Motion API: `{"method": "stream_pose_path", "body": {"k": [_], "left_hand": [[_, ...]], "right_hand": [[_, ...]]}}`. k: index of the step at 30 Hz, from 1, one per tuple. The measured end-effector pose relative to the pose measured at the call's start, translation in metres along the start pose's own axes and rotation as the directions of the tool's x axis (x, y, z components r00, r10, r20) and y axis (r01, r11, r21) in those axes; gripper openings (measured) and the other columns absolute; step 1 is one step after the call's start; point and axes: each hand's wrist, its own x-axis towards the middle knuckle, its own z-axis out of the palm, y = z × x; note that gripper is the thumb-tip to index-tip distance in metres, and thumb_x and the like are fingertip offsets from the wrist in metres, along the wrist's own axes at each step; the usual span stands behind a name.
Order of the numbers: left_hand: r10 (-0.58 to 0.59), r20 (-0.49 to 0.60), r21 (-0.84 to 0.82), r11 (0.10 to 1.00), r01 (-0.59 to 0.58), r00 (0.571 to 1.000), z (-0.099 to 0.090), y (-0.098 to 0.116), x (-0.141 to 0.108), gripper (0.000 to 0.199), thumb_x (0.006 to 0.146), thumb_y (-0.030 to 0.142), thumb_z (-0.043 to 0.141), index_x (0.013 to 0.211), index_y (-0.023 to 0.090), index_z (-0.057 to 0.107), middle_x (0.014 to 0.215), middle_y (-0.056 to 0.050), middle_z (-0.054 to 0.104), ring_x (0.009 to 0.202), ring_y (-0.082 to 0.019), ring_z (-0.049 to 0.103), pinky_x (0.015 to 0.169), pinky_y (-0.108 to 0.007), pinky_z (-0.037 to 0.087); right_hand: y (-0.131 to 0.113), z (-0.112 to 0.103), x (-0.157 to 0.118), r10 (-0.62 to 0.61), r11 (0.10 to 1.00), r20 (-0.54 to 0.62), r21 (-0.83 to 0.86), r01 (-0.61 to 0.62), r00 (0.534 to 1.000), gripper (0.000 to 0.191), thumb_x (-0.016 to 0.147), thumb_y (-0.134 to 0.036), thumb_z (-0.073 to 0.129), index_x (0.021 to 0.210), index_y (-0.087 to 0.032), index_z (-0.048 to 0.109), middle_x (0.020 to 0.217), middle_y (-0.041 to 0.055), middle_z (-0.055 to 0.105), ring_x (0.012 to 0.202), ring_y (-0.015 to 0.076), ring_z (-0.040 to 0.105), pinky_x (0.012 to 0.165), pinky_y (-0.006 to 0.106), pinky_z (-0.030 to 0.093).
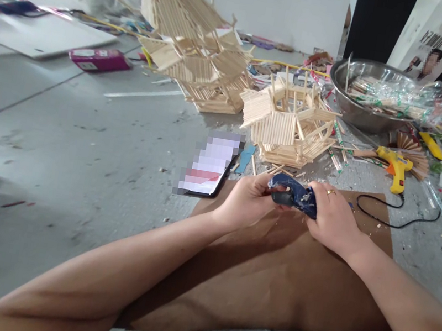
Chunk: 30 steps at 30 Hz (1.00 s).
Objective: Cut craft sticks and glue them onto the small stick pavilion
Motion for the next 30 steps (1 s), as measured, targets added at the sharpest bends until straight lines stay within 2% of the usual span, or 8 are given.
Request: {"method": "stream_pose_path", "body": {"k": [12, 22, 30], "left_hand": [[-0.018, 0.029, -0.088, 0.996, 0.021, 0.999, 0.0008, 0.0041, -0.0010, 0.014, 0.061, 0.003, 0.051, 0.060, 0.017, 0.053, 0.048, 0.005, 0.060, 0.046, -0.010, 0.060, 0.045, -0.019, 0.050], [-0.092, 0.085, -0.116, 0.988, 0.101, 0.992, -0.0014, 0.0091, -0.0015, 0.006, 0.064, 0.010, 0.058, 0.060, 0.015, 0.057, 0.050, 0.004, 0.061, 0.045, -0.009, 0.059, 0.042, -0.017, 0.049], [-0.105, 0.107, -0.148, 0.982, 0.120, 0.989, -0.0040, 0.0068, 0.0006, 0.011, 0.062, 0.007, 0.059, 0.055, 0.015, 0.058, 0.047, 0.004, 0.059, 0.042, -0.008, 0.058, 0.041, -0.017, 0.050]], "right_hand": [[0.0015, 0.0017, -0.0018, 0.035, 0.999, 0.036, -0.033, -0.034, 0.999, 0.039, 0.069, -0.017, 0.048, 0.106, -0.019, 0.037, 0.099, 0.0121, 0.056, 0.087, 0.0256, 0.055, 0.074, 0.038, 0.043], [0.0032, -0.0010, -0.0017, 0.032, 0.998, 0.077, -0.054, -0.028, 0.997, 0.037, 0.068, -0.018, 0.047, 0.104, -0.020, 0.039, 0.094, 0.0098, 0.058, 0.082, 0.0241, 0.057, 0.069, 0.035, 0.043], [0.0045, -0.0011, -0.0010, 0.041, 0.998, 0.118, -0.048, -0.036, 0.992, 0.036, 0.067, -0.017, 0.045, 0.103, -0.018, 0.040, 0.094, 0.0115, 0.059, 0.083, 0.0250, 0.057, 0.068, 0.035, 0.043]]}}
